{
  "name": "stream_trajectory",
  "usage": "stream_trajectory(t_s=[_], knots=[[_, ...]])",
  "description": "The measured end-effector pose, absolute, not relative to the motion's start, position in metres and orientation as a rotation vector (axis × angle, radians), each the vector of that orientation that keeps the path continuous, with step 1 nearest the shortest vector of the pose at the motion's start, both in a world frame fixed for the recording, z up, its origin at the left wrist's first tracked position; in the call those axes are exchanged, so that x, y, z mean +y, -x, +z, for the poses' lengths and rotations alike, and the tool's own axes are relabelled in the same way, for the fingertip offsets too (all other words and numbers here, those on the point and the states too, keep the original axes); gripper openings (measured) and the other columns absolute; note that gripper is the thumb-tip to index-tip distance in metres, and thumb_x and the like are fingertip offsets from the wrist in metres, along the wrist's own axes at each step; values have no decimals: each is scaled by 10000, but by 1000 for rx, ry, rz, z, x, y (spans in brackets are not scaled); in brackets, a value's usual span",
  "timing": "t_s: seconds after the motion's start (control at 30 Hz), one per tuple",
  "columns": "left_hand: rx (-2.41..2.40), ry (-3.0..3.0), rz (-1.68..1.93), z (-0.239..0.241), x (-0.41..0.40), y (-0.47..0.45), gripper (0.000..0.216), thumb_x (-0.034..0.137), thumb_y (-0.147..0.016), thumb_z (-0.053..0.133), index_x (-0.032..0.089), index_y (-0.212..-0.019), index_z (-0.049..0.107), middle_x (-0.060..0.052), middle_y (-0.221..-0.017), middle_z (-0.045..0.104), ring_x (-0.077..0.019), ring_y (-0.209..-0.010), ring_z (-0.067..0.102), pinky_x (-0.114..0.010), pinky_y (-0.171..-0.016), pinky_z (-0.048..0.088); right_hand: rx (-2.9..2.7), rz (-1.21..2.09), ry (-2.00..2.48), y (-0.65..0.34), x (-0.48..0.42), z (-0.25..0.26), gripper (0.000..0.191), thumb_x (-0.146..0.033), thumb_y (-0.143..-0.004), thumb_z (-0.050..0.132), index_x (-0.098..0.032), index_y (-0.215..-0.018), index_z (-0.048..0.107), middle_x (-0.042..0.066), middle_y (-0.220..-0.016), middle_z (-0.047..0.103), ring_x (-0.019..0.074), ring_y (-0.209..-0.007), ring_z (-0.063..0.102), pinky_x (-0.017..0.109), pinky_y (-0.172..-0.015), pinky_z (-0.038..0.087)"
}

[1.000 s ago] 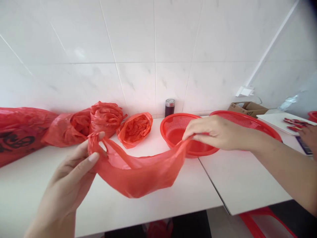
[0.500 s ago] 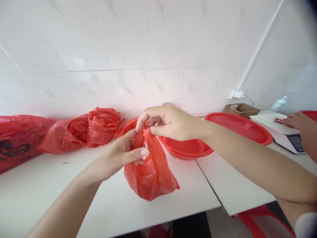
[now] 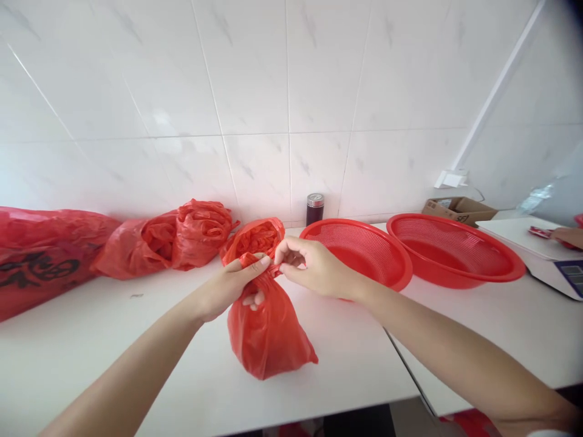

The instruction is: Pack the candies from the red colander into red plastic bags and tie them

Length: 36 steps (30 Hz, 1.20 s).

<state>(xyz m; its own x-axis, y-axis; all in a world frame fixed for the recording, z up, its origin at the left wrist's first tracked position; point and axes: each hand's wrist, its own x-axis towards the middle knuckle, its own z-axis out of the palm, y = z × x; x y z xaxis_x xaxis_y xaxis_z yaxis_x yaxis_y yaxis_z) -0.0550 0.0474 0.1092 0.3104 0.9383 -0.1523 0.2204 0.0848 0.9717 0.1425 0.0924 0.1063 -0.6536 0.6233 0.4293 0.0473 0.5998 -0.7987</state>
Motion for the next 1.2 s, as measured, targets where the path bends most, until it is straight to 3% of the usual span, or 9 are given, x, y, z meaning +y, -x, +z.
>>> stream_trajectory(t_s=[0.07,0.3,0.5,0.6,0.7,0.8,0.9,1.07,1.2], knots=[[1098,-1433,810,112,47,58,338,481,-927,425,192,-794,540,14,-651,559,-113,-572,467,-278,-627,423,-2064,977,482,-143,80,106,76,-124,-822,524,-200,-823,524,-26,-811,584,99,-738,572,256,-695,492],[1201,-1774,647,116,46,66,98,220,-834,559,207,-803,651,38,-690,547,-101,-632,464,-225,-601,382,-1976,681,418,-135,64,94,121,-209,-897,505,-222,-990,580,29,-985,621,152,-943,569,338,-880,454],[1613,-2194,829,93,44,55,222,20,-702,443,214,-713,552,59,-634,508,-95,-526,387,-221,-487,312,-1870,1268,593,-113,97,59,298,-382,-982,374,-251,-1152,581,18,-1017,610,145,-986,561,342,-933,427],[1596,-2362,1128,83,44,53,213,51,-772,447,212,-843,567,5,-895,618,-120,-699,542,-233,-610,425,-1822,1487,538,-112,96,51,284,-403,-957,437,-241,-1141,579,16,-972,602,132,-850,563,316,-825,460],[1535,-2408,1182,77,42,56,181,172,-880,460,222,-990,596,-25,-1018,645,-156,-914,596,-256,-774,458,-1853,1461,533,-117,88,50,274,-439,-946,445,-204,-930,585,-8,-809,545,114,-723,512,280,-711,453],[1624,-2258,958,69,33,68,217,326,-947,402,235,-926,597,3,-830,668,-146,-728,602,-244,-676,456,-1865,1278,643,-130,81,46,353,-460,-948,428,-197,-716,474,-41,-679,456,97,-637,464,257,-642,433],[1707,-2092,752,52,15,95,316,412,-965,314,236,-820,532,22,-667,610,-141,-577,541,-244,-590,430,-1719,1285,736,-155,74,33,349,-464,-944,428,-198,-721,471,-16,-739,558,122,-717,580,288,-710,488],[1762,-1971,560,26,-27,138,408,480,-945,304,236,-667,478,15,-589,534,-147,-517,463,-244,-532,394,-1483,1286,977,-198,65,-2,348,-525,-910,468,-210,-766,502,28,-792,640,186,-794,669,350,-772,536],[1687,-1927,731,29,-37,129,333,464,-927,386,242,-758,569,-14,-737,599,-167,-632,527,-253,-616,439,-1311,1231,979,-185,66,-22,357,-546,-918,433,-223,-772,474,11,-765,620,165,-696,643,320,-698,534]])
